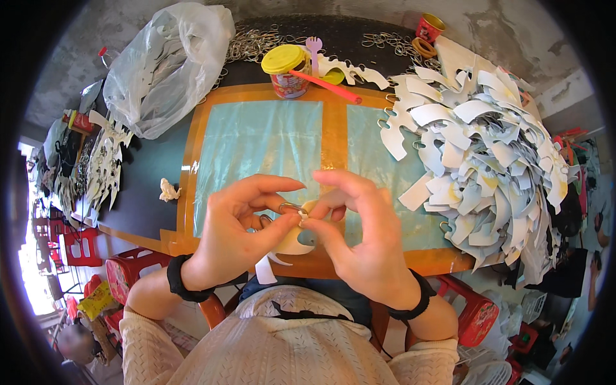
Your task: Attach metal rings to white decorative shoe upper components by hand.
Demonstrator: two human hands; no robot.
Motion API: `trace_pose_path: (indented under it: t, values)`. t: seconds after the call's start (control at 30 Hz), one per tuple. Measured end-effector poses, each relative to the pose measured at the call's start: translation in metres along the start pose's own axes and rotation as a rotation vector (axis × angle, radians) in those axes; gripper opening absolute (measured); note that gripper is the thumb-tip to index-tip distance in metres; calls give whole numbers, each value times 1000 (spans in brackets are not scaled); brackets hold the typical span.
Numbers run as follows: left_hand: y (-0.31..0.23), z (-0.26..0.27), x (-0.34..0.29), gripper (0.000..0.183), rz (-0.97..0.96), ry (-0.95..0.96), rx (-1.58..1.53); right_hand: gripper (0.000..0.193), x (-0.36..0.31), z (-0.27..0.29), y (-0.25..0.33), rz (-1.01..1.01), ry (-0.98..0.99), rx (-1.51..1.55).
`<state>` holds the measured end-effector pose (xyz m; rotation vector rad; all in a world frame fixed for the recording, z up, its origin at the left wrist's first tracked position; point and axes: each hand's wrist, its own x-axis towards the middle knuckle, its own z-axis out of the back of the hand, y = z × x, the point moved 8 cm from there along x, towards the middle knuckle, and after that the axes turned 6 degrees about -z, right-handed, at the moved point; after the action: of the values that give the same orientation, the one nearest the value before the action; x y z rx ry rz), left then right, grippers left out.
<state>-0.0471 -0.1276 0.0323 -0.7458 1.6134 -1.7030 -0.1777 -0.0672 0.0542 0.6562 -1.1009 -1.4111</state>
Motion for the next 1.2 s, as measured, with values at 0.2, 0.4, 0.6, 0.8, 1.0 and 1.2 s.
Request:
trace_pose_path:
  t: [0.2,0.4,0.6,0.8,1.0,1.2]
  values:
    - [-5,-2,0,30,-104,2,143,56,0,0,1,-51,-29,113]
    - [-9,-4,0,36,-106,-18,126,60,0,5,2,-9,-95,136]
    - [-18,-5,2,43,-148,-25,99,63,0,11,18,187,-134,-144]
    - [-26,-8,2,46,-365,9,189,60,3,14,11,59,-125,36]
    - [-39,-10,-1,44,-590,55,432,60,4,14,10,13,-97,31]
    - [-44,-12,-3,50,-570,30,307,61,9,19,25,106,-115,-210]
